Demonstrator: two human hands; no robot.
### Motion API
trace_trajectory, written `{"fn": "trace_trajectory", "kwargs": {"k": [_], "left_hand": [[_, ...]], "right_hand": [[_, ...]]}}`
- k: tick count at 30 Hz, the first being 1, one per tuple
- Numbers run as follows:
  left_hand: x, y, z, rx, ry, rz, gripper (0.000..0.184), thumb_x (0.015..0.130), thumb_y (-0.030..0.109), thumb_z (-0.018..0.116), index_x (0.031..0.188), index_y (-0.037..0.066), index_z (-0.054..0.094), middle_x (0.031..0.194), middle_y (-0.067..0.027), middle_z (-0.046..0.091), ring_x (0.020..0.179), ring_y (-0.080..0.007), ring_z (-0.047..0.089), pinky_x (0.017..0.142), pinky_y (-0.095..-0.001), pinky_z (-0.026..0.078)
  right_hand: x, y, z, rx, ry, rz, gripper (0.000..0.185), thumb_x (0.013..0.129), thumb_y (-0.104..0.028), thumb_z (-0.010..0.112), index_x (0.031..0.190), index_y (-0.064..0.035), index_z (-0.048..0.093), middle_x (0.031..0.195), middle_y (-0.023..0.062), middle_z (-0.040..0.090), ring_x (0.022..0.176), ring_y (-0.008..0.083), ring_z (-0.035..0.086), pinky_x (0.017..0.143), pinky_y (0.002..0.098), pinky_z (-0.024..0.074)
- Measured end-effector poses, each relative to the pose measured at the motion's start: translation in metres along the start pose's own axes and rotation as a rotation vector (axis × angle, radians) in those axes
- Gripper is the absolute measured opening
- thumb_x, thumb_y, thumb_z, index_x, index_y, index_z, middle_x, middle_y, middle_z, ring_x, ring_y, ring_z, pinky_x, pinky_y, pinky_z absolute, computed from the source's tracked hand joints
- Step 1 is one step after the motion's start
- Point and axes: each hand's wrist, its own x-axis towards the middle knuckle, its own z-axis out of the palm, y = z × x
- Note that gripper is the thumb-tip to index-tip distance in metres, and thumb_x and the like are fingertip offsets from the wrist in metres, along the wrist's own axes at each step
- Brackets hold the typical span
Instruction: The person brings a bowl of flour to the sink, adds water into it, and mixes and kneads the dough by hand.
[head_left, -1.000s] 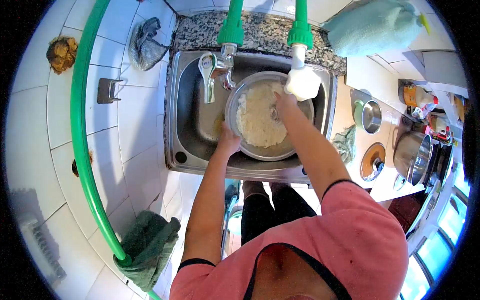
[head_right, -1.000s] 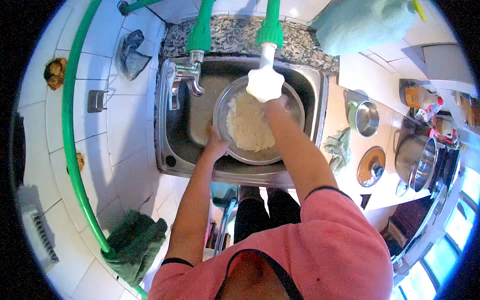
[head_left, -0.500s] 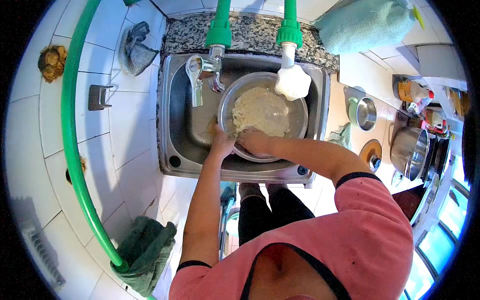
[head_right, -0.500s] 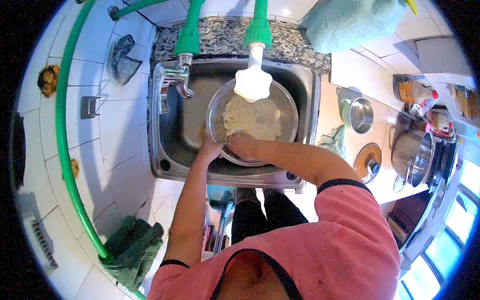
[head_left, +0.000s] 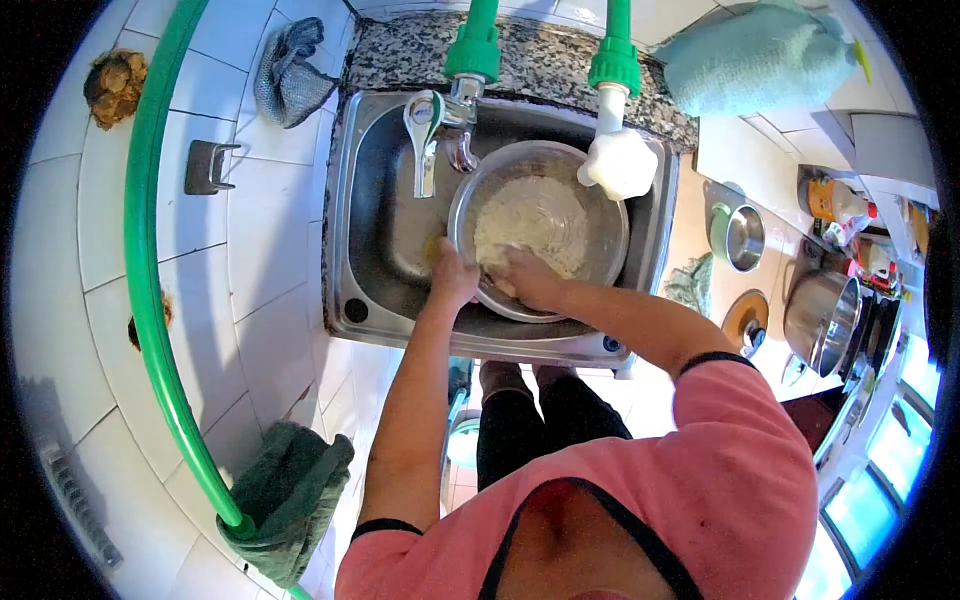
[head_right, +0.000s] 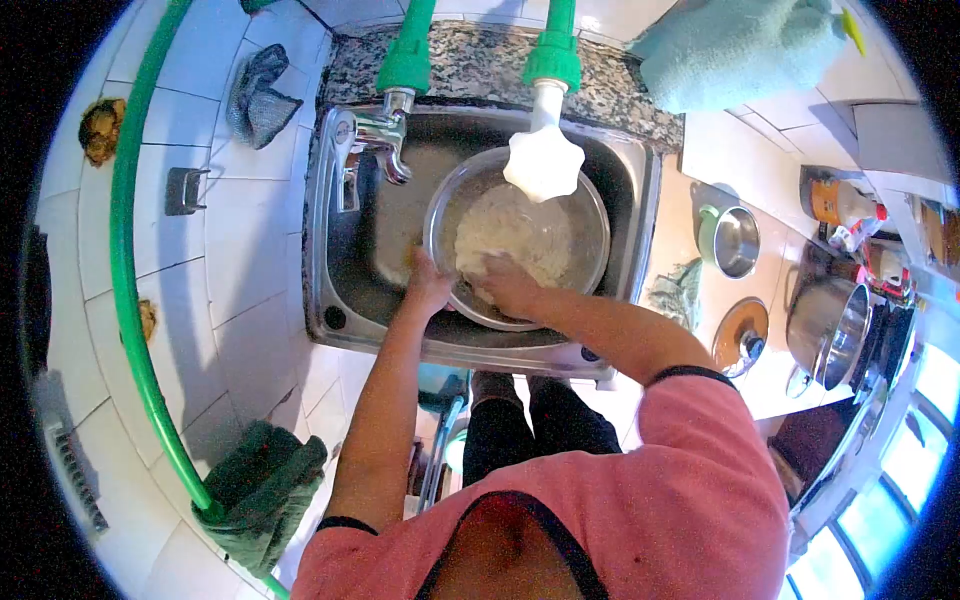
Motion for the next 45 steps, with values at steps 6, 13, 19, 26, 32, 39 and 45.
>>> {"fn": "trace_trajectory", "kwargs": {"k": [6,13,19,26,32,39,45], "left_hand": [[0.027,-0.047,0.017,0.215,0.135,0.29,0.044,0.071,0.002,0.05,0.108,-0.006,0.029,0.093,-0.0306,0.051,0.082,-0.0435,0.055,0.072,-0.0431,0.047],[0.02,-0.039,0.014,0.241,0.144,0.294,0.043,0.071,0.004,0.053,0.107,-0.005,0.03,0.1,-0.0316,0.048,0.087,-0.0432,0.053,0.08,-0.0425,0.043],[0.001,-0.015,0.01,0.068,0.032,0.067,0.039,0.072,0.0,0.051,0.104,-0.005,0.029,0.092,-0.0278,0.049,0.069,-0.0364,0.059,0.049,-0.0379,0.052],[0.001,-0.004,0.007,0.072,0.028,0.071,0.043,0.073,0.0,0.051,0.108,-0.003,0.026,0.089,-0.0266,0.05,0.064,-0.0354,0.06,0.044,-0.0367,0.053],[0.0,-0.006,0.011,0.074,0.055,0.09,0.044,0.074,0.001,0.05,0.11,-0.002,0.024,0.092,-0.0273,0.051,0.065,-0.0361,0.06,0.042,-0.0361,0.053],[0.001,-0.005,0.009,0.169,0.115,0.144,0.047,0.074,0.002,0.051,0.111,-0.002,0.022,0.093,-0.0278,0.05,0.069,-0.0365,0.06,0.042,-0.0355,0.053],[-0.001,0.009,0.008,0.228,0.081,0.123,0.045,0.074,0.005,0.053,0.111,-0.005,0.029,0.101,-0.028,0.048,0.085,-0.0414,0.055,0.074,-0.0442,0.047]], "right_hand": [[0.019,0.082,-0.034,0.36,0.05,0.172,0.055,0.073,-0.016,0.057,0.126,-0.0199,0.04,0.128,0.0188,0.034,0.118,0.0358,0.033,0.098,0.0478,0.0248],[-0.015,-0.001,-0.008,0.128,-0.032,0.112,0.033,0.084,-0.026,0.045,0.117,-0.0284,0.05,0.134,0.0193,0.024,0.107,0.0389,0.044,0.09,0.0484,0.0366],[0.014,0.085,-0.018,0.25,0.167,0.152,0.056,0.072,-0.02,0.059,0.124,-0.0303,0.042,0.134,0.0198,0.025,0.12,0.0376,0.03,0.097,0.0481,0.0274],[-0.011,-0.008,0.0,0.098,0.228,-0.072,0.038,0.081,-0.028,0.049,0.113,-0.0076,0.051,0.117,0.0196,0.046,0.102,0.0332,0.049,0.087,0.0409,0.04],[0.0,0.075,-0.042,0.485,0.23,0.195,0.035,0.074,-0.016,0.056,0.109,-0.0138,0.055,0.115,0.0138,0.049,0.104,0.0328,0.048,0.083,0.042,0.0417],[-0.012,-0.005,-0.018,0.308,-0.035,0.115,0.037,0.082,-0.017,0.045,0.119,-0.0194,0.049,0.128,0.0181,0.034,0.112,0.0365,0.041,0.097,0.0455,0.0302],[0.045,0.085,0.001,0.234,0.302,0.217,0.037,0.078,-0.011,0.047,0.113,-0.0192,0.053,0.13,0.0143,0.033,0.109,0.037,0.042,0.093,0.0423,0.036]]}}
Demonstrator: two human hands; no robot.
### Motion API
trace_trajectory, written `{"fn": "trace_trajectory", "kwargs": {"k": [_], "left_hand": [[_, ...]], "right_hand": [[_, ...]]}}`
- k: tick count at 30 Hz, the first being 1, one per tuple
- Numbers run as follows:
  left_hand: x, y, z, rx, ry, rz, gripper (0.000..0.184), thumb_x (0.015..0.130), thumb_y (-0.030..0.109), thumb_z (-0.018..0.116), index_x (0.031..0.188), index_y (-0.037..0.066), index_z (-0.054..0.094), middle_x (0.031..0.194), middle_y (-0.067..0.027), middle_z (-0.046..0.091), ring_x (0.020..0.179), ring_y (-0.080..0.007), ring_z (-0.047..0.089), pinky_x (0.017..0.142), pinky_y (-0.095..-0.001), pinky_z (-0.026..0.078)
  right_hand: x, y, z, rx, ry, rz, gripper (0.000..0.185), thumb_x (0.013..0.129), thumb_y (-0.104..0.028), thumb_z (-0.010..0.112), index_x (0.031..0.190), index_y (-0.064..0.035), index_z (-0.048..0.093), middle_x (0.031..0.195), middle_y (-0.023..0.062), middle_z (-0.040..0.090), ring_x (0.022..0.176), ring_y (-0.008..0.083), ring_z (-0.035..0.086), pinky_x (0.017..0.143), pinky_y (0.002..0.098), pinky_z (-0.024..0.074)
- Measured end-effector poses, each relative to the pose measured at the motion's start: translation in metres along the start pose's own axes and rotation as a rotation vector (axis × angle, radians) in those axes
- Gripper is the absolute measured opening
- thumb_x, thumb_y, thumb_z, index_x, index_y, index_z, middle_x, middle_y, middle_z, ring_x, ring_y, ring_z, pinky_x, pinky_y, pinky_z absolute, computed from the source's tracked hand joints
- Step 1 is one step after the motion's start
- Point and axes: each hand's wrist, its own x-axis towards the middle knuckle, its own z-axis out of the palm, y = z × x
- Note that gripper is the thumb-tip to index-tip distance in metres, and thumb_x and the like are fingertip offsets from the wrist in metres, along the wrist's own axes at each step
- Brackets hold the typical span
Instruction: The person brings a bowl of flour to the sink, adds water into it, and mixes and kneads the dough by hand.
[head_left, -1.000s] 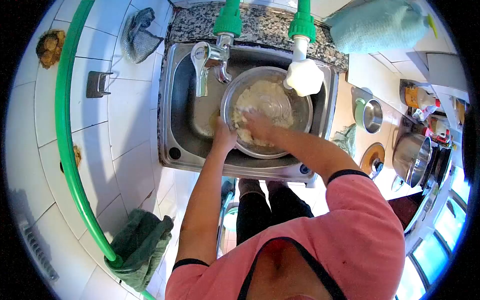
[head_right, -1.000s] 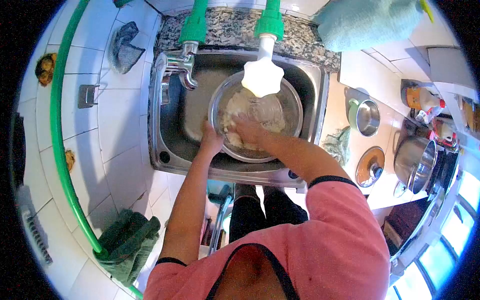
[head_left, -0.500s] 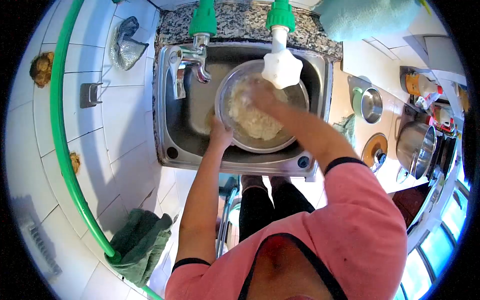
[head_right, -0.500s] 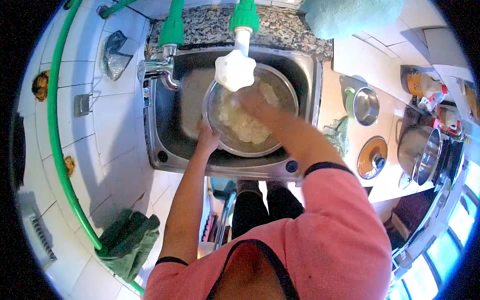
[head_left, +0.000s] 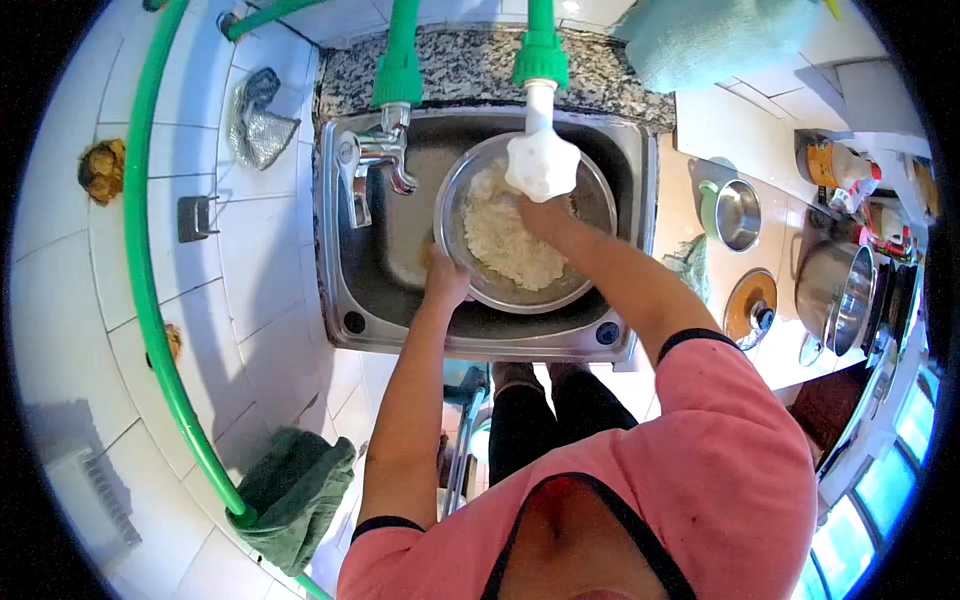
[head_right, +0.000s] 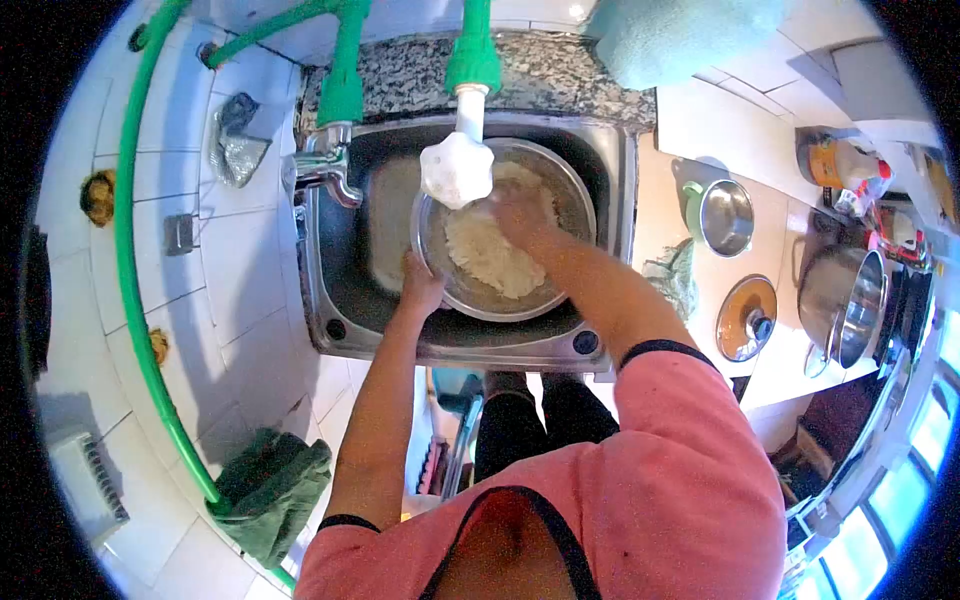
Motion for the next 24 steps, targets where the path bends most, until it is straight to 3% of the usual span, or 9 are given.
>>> {"fn": "trace_trajectory", "kwargs": {"k": [2,3,5,8,10,13,19,20,24], "left_hand": [[0.02,-0.04,0.015,0.023,0.182,0.398,0.047,0.077,0.014,0.055,0.114,-0.004,0.033,0.096,-0.0285,0.051,0.089,-0.0417,0.054,0.084,-0.0439,0.039],[0.014,-0.033,0.007,0.025,0.186,0.408,0.047,0.077,0.014,0.055,0.114,-0.004,0.033,0.096,-0.0285,0.051,0.089,-0.0417,0.054,0.084,-0.0439,0.039],[-0.012,-0.003,-0.015,0.322,0.015,0.02,0.06,0.079,0.023,0.056,0.126,0.003,0.026,0.105,-0.0261,0.05,0.091,-0.0352,0.055,0.076,-0.0427,0.045],[-0.07,0.089,-0.066,0.459,-0.051,0.054,0.061,0.079,0.035,0.056,0.125,0.003,0.031,0.095,-0.0224,0.057,0.083,-0.0302,0.059,0.065,-0.0391,0.047],[-0.113,0.15,-0.083,0.194,0.207,0.271,0.062,0.076,0.037,0.059,0.122,0.001,0.037,0.069,-0.0124,0.058,0.064,-0.0263,0.058,0.062,-0.0351,0.046],[-0.143,0.217,-0.099,0.021,0.29,0.367,0.061,0.074,0.034,0.063,0.12,0.001,0.039,0.074,-0.012,0.058,0.061,-0.0208,0.057,0.057,-0.0323,0.046],[-0.113,0.24,-0.086,0.465,0.441,0.798,0.053,0.071,0.022,0.068,0.117,0.006,0.046,0.083,-0.0116,0.059,0.064,-0.018,0.057,0.057,-0.0274,0.046],[-0.109,0.236,-0.088,0.489,0.457,0.849,0.049,0.072,0.021,0.067,0.115,0.007,0.047,0.083,-0.0128,0.058,0.064,-0.0218,0.058,0.057,-0.0315,0.047],[-0.108,0.242,-0.093,0.603,0.397,0.791,0.048,0.07,0.025,0.066,0.111,0.01,0.046,0.082,-0.0108,0.057,0.065,-0.0264,0.058,0.053,-0.0352,0.048]], "right_hand": [[-0.033,0.005,-0.034,-0.187,0.112,0.052,0.031,0.079,-0.016,0.046,0.107,-0.0077,0.056,0.117,0.0149,0.046,0.103,0.0329,0.049,0.085,0.0512,0.0358],[-0.048,-0.007,-0.05,-0.19,0.123,0.053,0.031,0.079,-0.016,0.046,0.107,-0.0077,0.056,0.117,0.0149,0.046,0.103,0.0329,0.049,0.085,0.0512,0.0358],[-0.084,-0.039,-0.081,-0.373,-0.312,0.104,0.032,0.075,-0.018,0.05,0.106,-0.0121,0.055,0.122,0.0121,0.043,0.108,0.029,0.045,0.089,0.0448,0.0365],[-0.112,-0.066,-0.094,-0.257,-0.184,-0.029,0.028,0.075,-0.017,0.05,0.101,-0.0105,0.056,0.116,0.0118,0.047,0.102,0.0273,0.049,0.084,0.039,0.0396],[-0.124,-0.077,-0.082,-0.132,-0.158,-0.043,0.025,0.073,-0.015,0.049,0.096,-0.0085,0.058,0.107,0.0125,0.052,0.1,0.0279,0.051,0.08,0.041,0.0413],[-0.128,-0.084,-0.079,0.027,-0.118,-0.031,0.021,0.071,-0.013,0.05,0.089,-0.0062,0.058,0.093,0.0125,0.057,0.094,0.0277,0.054,0.076,0.0418,0.0434],[-0.132,-0.072,-0.067,0.106,-0.074,0.018,0.019,0.07,-0.012,0.052,0.087,-0.0062,0.058,0.085,0.0118,0.059,0.085,0.0276,0.058,0.071,0.0411,0.0457],[-0.134,-0.071,-0.073,0.11,-0.074,0.01,0.019,0.07,-0.013,0.052,0.087,-0.0064,0.058,0.085,0.0127,0.059,0.084,0.0279,0.058,0.069,0.0418,0.0462],[-0.133,-0.062,-0.08,0.062,-0.078,-0.005,0.017,0.073,-0.015,0.052,0.087,-0.0062,0.058,0.085,0.0127,0.059,0.083,0.0279,0.058,0.068,0.0419,0.0464]]}}
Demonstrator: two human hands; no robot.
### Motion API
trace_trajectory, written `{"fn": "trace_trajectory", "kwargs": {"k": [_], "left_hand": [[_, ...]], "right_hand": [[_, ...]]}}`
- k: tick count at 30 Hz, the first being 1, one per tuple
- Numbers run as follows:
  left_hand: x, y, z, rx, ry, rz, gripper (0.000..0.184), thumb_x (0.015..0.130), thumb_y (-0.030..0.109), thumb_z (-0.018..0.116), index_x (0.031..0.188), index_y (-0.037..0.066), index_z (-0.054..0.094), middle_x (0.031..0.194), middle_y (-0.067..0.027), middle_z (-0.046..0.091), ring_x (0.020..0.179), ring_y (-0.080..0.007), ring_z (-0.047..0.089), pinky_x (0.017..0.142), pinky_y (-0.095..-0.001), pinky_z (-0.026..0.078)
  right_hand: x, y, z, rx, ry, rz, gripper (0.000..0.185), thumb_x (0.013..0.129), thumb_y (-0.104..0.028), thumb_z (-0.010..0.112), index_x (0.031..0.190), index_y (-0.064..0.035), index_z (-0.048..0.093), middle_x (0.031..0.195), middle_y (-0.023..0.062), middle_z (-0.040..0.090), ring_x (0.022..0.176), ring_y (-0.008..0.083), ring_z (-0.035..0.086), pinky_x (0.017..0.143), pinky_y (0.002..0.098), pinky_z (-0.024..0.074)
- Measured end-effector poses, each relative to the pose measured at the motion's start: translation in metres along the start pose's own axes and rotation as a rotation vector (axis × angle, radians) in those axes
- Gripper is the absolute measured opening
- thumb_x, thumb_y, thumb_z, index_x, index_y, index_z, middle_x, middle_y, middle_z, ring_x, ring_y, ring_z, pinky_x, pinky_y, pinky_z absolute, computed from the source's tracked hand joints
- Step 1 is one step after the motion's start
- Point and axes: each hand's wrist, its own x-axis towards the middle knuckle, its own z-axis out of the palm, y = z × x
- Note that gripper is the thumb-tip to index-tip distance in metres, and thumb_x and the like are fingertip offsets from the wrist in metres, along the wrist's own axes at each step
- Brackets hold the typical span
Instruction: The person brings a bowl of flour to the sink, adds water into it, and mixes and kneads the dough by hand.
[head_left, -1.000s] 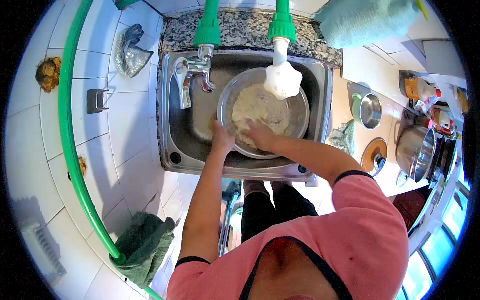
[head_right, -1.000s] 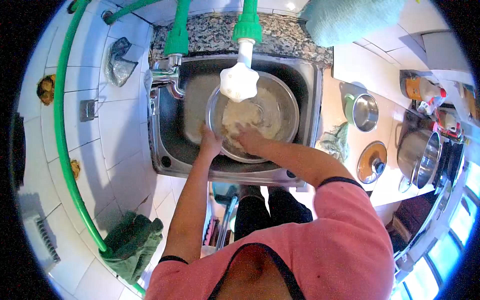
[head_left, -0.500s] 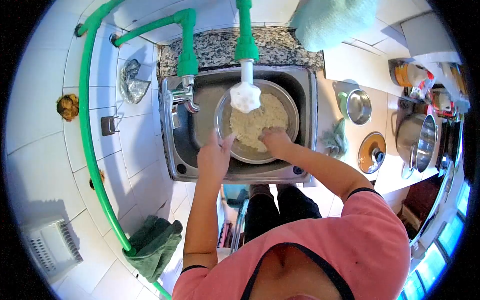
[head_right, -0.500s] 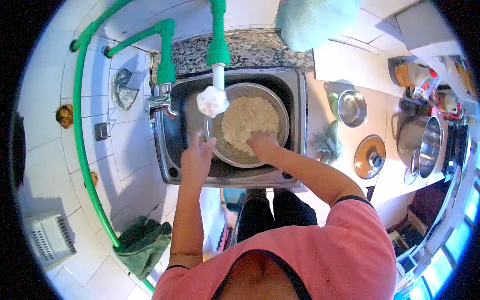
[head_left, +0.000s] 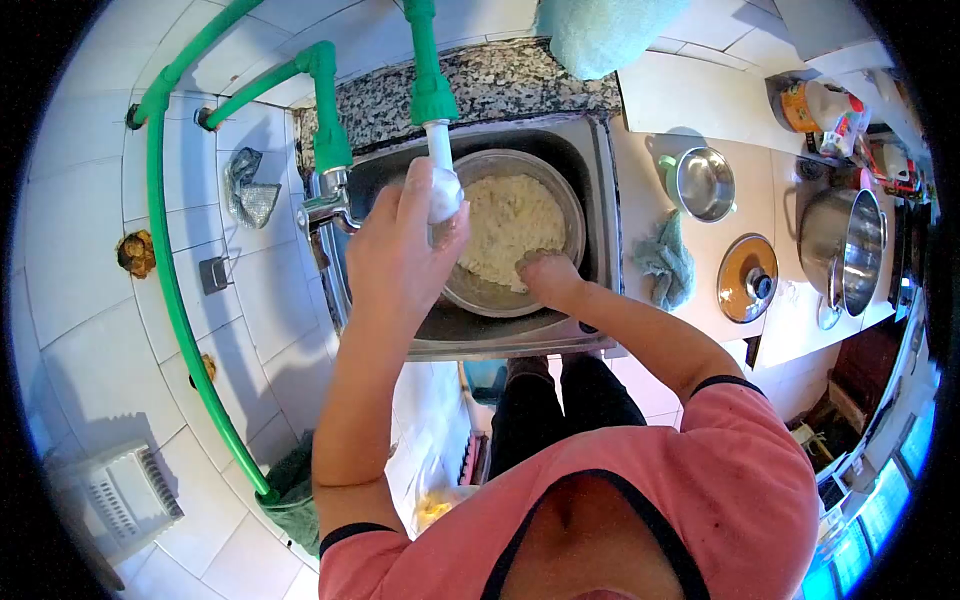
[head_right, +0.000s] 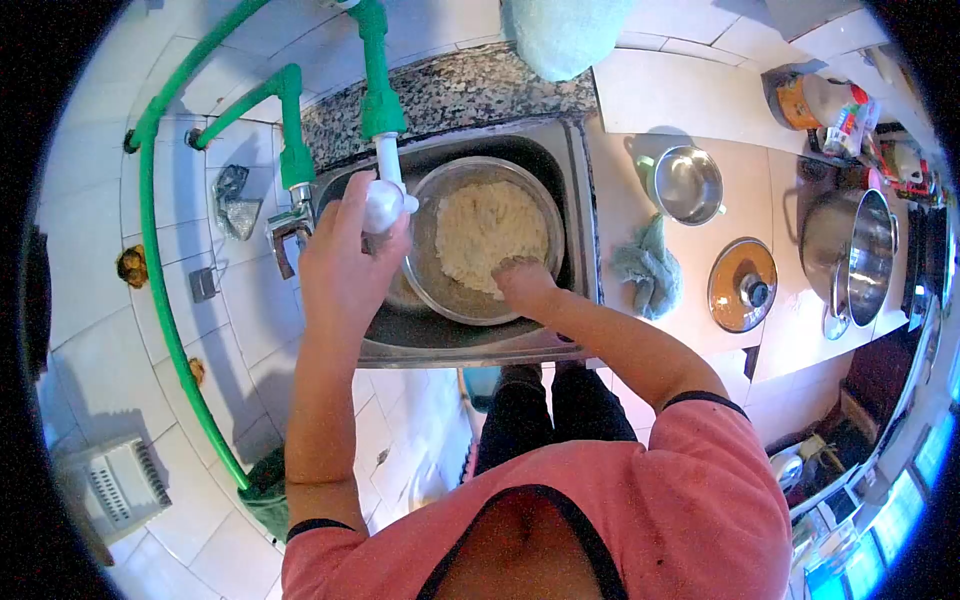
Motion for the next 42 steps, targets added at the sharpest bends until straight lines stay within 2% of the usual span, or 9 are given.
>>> {"fn": "trace_trajectory", "kwargs": {"k": [7,12,15,18,22,26,29,35,42], "left_hand": [[-0.01,-0.016,0.005,-0.112,0.05,0.047,0.054,0.069,0.025,0.067,0.115,0.009,0.045,0.08,-0.0105,0.056,0.066,-0.0238,0.058,0.057,-0.0336,0.047],[-0.103,-0.078,0.094,-0.431,-0.232,-0.591,0.066,0.076,0.022,0.063,0.127,0.001,0.026,0.092,-0.0156,0.057,0.084,-0.0246,0.059,0.07,-0.0323,0.047],[-0.158,-0.132,0.19,-0.341,-0.166,-0.497,0.065,0.077,0.017,0.06,0.126,0.0,0.021,0.091,-0.0184,0.057,0.084,-0.0296,0.06,0.062,-0.0349,0.051],[-0.145,-0.12,0.207,-0.858,-0.319,-0.936,0.043,0.077,0.01,0.055,0.112,-0.002,0.033,0.086,-0.0212,0.055,0.065,-0.0315,0.061,0.047,-0.0356,0.052],[-0.143,-0.12,0.212,-0.798,-0.305,-0.987,0.038,0.078,0.004,0.05,0.111,0.001,0.03,0.085,-0.0237,0.054,0.059,-0.0318,0.06,0.038,-0.0355,0.051],[-0.138,-0.116,0.203,-0.815,-0.3,-0.958,0.037,0.078,0.003,0.049,0.109,-0.002,0.029,0.083,-0.0235,0.054,0.059,-0.0316,0.06,0.04,-0.0357,0.051],[-0.142,-0.118,0.213,-0.721,-0.281,-0.957,0.035,0.078,0.005,0.05,0.106,-0.004,0.031,0.082,-0.0236,0.054,0.058,-0.0318,0.06,0.039,-0.0356,0.05],[-0.139,-0.12,0.211,-0.657,-0.23,-0.867,0.033,0.076,0.005,0.05,0.103,-0.004,0.034,0.08,-0.0249,0.054,0.064,-0.0408,0.057,0.057,-0.0423,0.048],[-0.138,-0.12,0.217,-0.657,-0.238,-0.927,0.031,0.076,0.003,0.048,0.102,-0.006,0.033,0.074,-0.0237,0.053,0.066,-0.0445,0.055,0.065,-0.0447,0.046]], "right_hand": [[0.033,0.012,0.0,-0.238,-0.152,0.077,0.048,0.076,-0.017,0.056,0.121,-0.0074,0.04,0.122,0.0183,0.038,0.113,0.0342,0.038,0.09,0.0455,0.0355],[0.043,0.02,-0.002,-0.093,-0.328,0.232,0.064,0.075,-0.018,0.057,0.132,-0.017,0.027,0.13,0.0229,0.029,0.118,0.0371,0.032,0.094,0.0482,0.0314],[0.038,0.011,0.034,-0.225,-0.209,0.184,0.056,0.079,-0.017,0.051,0.131,-0.0197,0.031,0.131,0.0269,0.025,0.12,0.0382,0.03,0.096,0.0464,0.0304],[0.056,-0.001,0.072,-0.092,-0.298,0.189,0.049,0.079,-0.018,0.049,0.127,-0.0183,0.038,0.132,0.0244,0.027,0.121,0.036,0.03,0.097,0.0461,0.0294],[0.115,0.012,0.07,-0.44,-0.128,-0.496,0.039,0.078,-0.027,0.053,0.116,-0.0178,0.05,0.131,0.0129,0.034,0.119,0.0328,0.032,0.099,0.041,0.0272],[0.137,0.099,0.055,0.559,-0.048,0.001,0.055,0.074,-0.028,0.058,0.125,-0.0215,0.04,0.131,0.0146,0.033,0.122,0.0333,0.028,0.099,0.0483,0.0217],[0.059,0.035,0.02,-0.346,-0.196,0.164,0.067,0.07,-0.021,0.058,0.131,-0.0201,0.03,0.129,0.0218,0.034,0.123,0.0368,0.024,0.101,0.0471,0.019],[0.105,0.004,0.089,-0.228,-0.029,-0.374,0.058,0.07,-0.016,0.058,0.125,-0.0093,0.038,0.125,0.0214,0.037,0.118,0.0376,0.032,0.098,0.0462,0.0254],[0.068,0.048,0.017,-0.486,-0.245,-0.015,0.071,0.068,-0.02,0.064,0.131,-0.0197,0.032,0.13,0.0163,0.031,0.118,0.0346,0.033,0.094,0.049,0.029]]}}
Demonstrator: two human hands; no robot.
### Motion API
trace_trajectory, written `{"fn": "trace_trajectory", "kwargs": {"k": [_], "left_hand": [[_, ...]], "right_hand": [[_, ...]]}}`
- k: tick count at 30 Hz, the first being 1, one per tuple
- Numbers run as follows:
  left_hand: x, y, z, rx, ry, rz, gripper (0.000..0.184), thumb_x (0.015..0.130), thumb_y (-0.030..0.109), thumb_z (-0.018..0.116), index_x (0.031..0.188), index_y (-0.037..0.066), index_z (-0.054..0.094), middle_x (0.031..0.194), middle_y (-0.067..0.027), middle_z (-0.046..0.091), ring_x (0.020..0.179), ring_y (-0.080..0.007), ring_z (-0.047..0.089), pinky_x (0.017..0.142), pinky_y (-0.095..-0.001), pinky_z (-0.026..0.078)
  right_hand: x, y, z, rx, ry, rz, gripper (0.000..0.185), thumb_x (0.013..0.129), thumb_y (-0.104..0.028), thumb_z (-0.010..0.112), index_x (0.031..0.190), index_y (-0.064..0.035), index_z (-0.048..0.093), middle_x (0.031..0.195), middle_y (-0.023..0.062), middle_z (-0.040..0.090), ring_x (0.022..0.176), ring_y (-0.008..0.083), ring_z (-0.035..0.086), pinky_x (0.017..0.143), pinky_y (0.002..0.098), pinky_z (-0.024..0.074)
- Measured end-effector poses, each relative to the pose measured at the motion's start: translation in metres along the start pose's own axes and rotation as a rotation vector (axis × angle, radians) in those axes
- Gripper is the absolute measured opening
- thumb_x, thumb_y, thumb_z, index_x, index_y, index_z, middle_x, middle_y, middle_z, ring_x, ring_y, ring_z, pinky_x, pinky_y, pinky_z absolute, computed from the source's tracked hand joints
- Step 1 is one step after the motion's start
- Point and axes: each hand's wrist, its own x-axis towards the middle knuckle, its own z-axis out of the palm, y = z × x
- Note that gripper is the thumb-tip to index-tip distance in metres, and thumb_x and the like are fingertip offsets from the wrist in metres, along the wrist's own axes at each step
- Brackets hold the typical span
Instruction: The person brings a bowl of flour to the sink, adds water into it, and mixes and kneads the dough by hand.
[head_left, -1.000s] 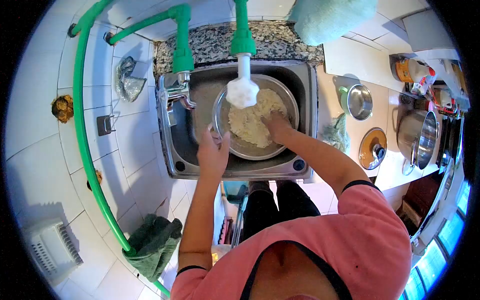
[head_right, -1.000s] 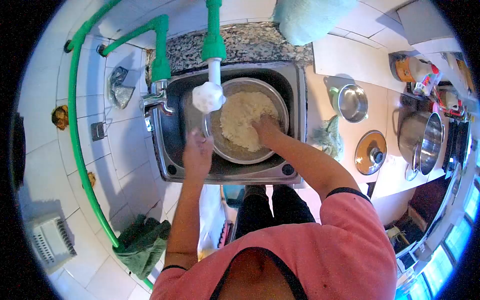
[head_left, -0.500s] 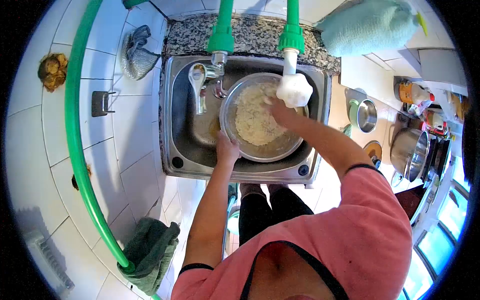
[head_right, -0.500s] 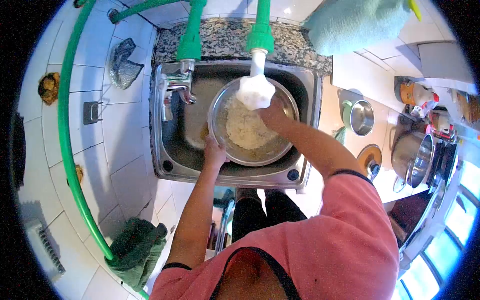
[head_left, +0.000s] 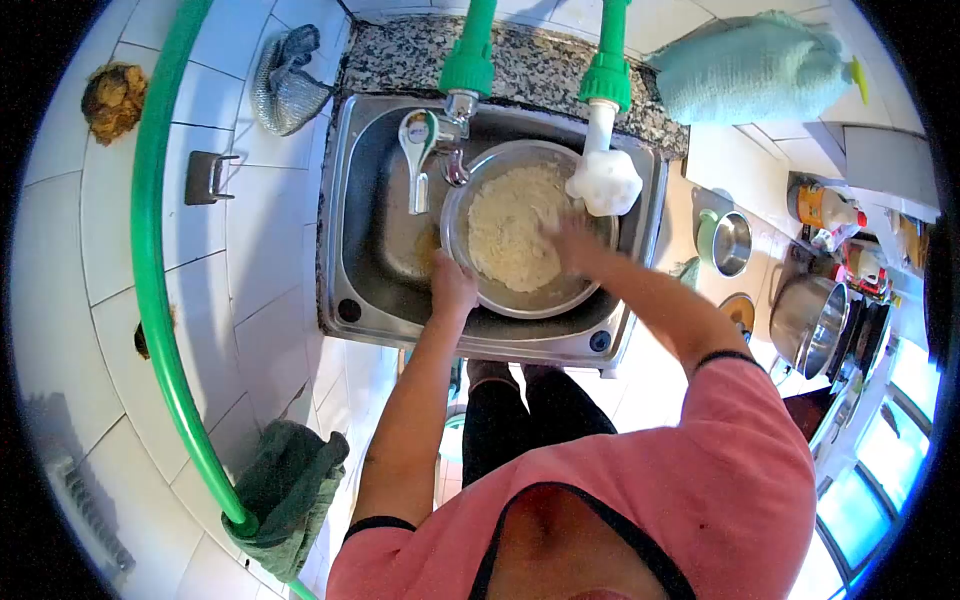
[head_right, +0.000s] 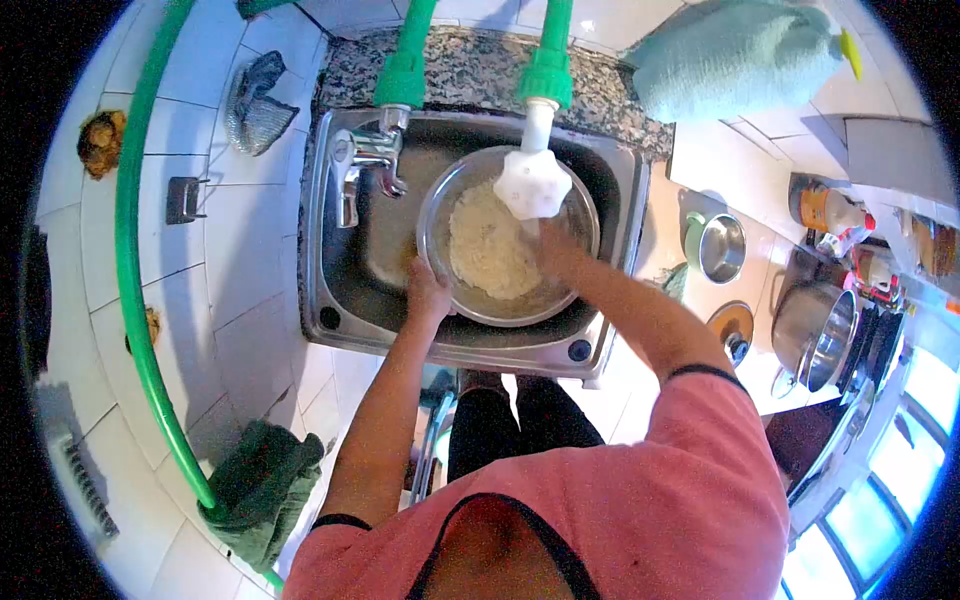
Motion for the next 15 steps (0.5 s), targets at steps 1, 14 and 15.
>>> {"fn": "trace_trajectory", "kwargs": {"k": [1,14,15], "left_hand": [[-0.007,0.02,-0.011,-0.055,-0.052,-0.078,0.032,0.076,0.003,0.047,0.103,-0.006,0.033,0.075,-0.0243,0.053,0.067,-0.044,0.056,0.065,-0.0448,0.046],[0.01,-0.022,0.017,-0.051,0.043,0.084,0.031,0.074,0.003,0.051,0.099,-0.005,0.034,0.073,-0.0216,0.054,0.058,-0.0341,0.058,0.045,-0.041,0.048],[0.002,-0.007,0.009,-0.142,-0.067,-0.06,0.031,0.073,0.003,0.051,0.098,-0.005,0.035,0.072,-0.0207,0.054,0.054,-0.0322,0.057,0.04,-0.0405,0.046]], "right_hand": [[-0.003,-0.007,0.034,-0.052,-0.127,-0.036,0.076,0.066,-0.02,0.065,0.132,-0.0224,0.029,0.133,0.0164,0.027,0.12,0.0355,0.03,0.096,0.0502,0.0263],[0.001,-0.007,0.009,0.105,-0.009,0.084,0.066,0.072,-0.026,0.061,0.131,-0.0202,0.032,0.129,0.024,0.029,0.113,0.0388,0.036,0.097,0.046,0.0267],[-0.01,-0.02,0.021,0.165,-0.083,0.053,0.064,0.073,-0.026,0.059,0.131,-0.0201,0.032,0.129,0.0242,0.029,0.114,0.0389,0.036,0.097,0.0461,0.0264]]}}
